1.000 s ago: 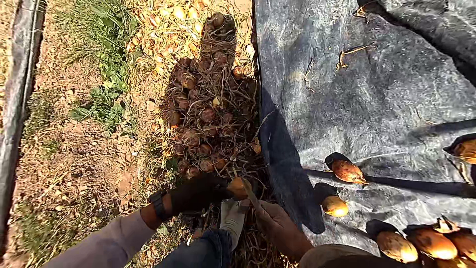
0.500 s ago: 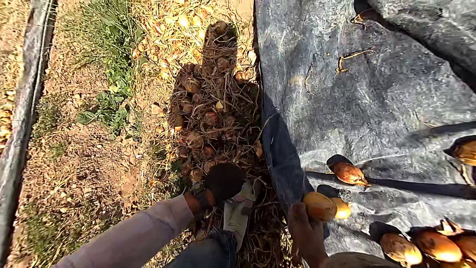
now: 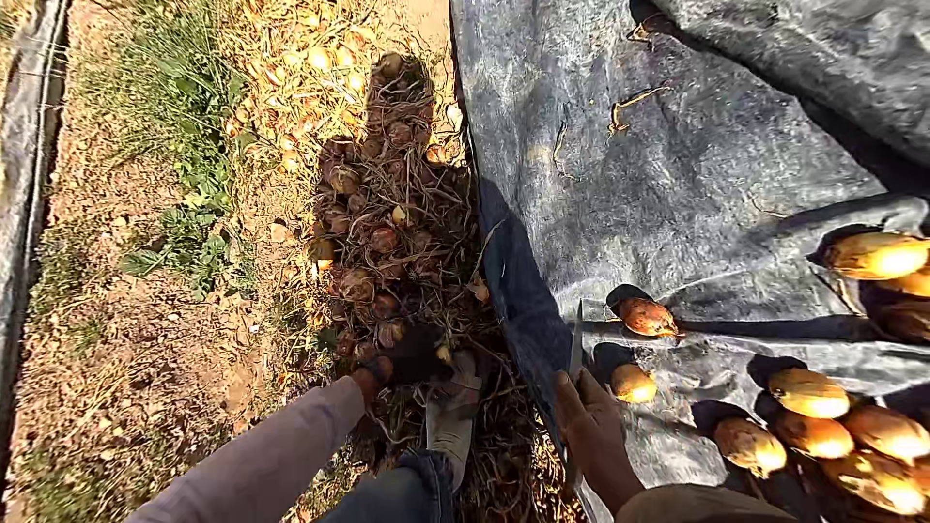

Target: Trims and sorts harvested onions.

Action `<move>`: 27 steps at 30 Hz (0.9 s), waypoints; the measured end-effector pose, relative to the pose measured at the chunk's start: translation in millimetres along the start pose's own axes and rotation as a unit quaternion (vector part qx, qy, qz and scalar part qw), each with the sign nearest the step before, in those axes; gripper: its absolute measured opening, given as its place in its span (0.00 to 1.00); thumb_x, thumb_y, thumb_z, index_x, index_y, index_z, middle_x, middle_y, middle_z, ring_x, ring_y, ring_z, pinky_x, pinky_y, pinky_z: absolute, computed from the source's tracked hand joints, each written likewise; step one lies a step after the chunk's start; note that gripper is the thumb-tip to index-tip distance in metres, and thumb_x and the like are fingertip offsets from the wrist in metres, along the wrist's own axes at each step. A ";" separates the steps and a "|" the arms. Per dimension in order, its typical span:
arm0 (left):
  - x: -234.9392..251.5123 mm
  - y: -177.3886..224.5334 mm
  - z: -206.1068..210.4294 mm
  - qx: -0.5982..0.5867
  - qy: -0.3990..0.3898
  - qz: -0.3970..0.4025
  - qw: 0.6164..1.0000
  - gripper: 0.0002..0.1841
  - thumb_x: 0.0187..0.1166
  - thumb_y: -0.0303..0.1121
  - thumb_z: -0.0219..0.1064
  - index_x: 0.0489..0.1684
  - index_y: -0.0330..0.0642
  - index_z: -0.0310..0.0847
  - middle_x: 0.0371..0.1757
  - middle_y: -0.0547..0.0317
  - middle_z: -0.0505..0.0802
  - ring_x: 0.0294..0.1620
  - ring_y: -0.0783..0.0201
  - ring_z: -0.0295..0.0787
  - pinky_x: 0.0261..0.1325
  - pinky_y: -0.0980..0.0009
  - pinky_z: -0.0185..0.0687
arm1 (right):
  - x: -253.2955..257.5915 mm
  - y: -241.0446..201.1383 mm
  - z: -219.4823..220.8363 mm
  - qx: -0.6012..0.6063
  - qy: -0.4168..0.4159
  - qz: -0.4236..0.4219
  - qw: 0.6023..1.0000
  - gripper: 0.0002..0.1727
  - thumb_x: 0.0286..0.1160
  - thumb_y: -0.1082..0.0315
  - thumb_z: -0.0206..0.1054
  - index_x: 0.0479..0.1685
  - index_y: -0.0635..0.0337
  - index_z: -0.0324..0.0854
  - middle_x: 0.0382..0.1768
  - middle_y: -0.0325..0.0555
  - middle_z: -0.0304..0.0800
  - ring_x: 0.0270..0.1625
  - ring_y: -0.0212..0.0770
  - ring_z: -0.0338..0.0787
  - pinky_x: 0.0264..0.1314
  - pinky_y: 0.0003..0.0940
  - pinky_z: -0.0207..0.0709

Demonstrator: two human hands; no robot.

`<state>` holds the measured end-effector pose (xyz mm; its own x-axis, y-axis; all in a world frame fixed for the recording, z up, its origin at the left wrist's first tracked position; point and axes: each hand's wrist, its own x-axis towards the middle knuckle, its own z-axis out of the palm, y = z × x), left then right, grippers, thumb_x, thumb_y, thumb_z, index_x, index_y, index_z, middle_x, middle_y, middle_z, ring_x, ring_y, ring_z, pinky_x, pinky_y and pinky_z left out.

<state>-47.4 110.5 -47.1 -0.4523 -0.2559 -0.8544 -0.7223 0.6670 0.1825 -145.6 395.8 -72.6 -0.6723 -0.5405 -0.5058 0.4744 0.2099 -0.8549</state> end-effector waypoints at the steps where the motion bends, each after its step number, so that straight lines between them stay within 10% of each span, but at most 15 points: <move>1: -15.3 10.1 -2.2 -0.063 -0.009 0.022 0.998 0.40 0.60 0.47 0.86 0.74 0.39 0.76 0.67 0.41 0.85 0.67 0.46 0.84 0.69 0.44 0.81 | 1.0 0.4 2.0 -0.034 -0.013 0.018 0.999 0.27 0.76 0.36 0.65 0.42 0.53 0.81 0.19 0.37 0.73 0.15 0.35 0.73 0.17 0.35 0.72; 7: -85.9 62.7 -14.7 -0.215 -0.030 0.150 0.964 0.30 0.59 0.39 0.87 0.64 0.53 0.82 0.55 0.65 0.92 0.49 0.70 0.90 0.53 0.68 0.90 | 7.5 -6.1 31.0 -0.125 -0.166 0.013 0.978 0.39 0.73 0.24 0.56 0.52 0.54 0.80 0.28 0.35 0.80 0.28 0.32 0.81 0.31 0.36 0.79; 11: -107.3 54.0 -27.9 -0.305 -0.069 0.105 0.944 0.11 0.77 0.40 0.76 0.47 0.43 0.90 0.35 0.63 0.96 0.27 0.71 0.91 0.33 0.72 0.90 | 8.0 -7.3 43.0 -0.059 -0.283 -0.021 0.957 0.30 0.84 0.33 0.53 0.46 0.53 0.80 0.23 0.36 0.75 0.22 0.33 0.76 0.25 0.35 0.75; 16: -121.5 37.1 -26.9 -0.184 -0.148 0.124 0.964 0.17 0.81 0.50 0.71 0.38 0.44 0.92 0.29 0.63 0.93 0.27 0.71 0.86 0.37 0.65 0.85 | -5.1 -7.6 47.1 -0.006 -0.300 -0.002 0.954 0.40 0.75 0.21 0.49 0.51 0.51 0.78 0.23 0.31 0.74 0.18 0.28 0.73 0.19 0.29 0.74; 20: -125.5 25.6 -16.2 -0.244 -0.175 0.189 0.935 0.21 0.89 0.46 0.57 0.34 0.40 0.88 0.22 0.67 0.85 0.19 0.75 0.77 0.25 0.74 0.76 | -6.7 -12.5 47.2 0.103 -0.332 0.039 0.937 0.30 0.79 0.27 0.52 0.33 0.43 0.79 0.16 0.26 0.67 0.14 0.24 0.65 0.14 0.22 0.64; 27: -106.5 6.4 -31.2 0.038 0.171 0.121 0.977 0.30 0.88 0.63 0.49 0.27 0.49 0.83 0.22 0.62 0.82 0.26 0.61 0.82 0.32 0.55 0.79 | -5.3 2.7 38.6 0.100 -0.337 -0.032 0.936 0.31 0.79 0.28 0.56 0.19 0.42 0.74 0.11 0.25 0.65 0.12 0.23 0.65 0.13 0.22 0.62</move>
<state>-20.2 120.2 60.2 -0.7623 -0.2946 -0.5764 -0.5383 0.7830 0.3117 -118.8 367.8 -67.7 -0.2250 -0.9516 -0.2092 0.5874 0.0388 -0.8084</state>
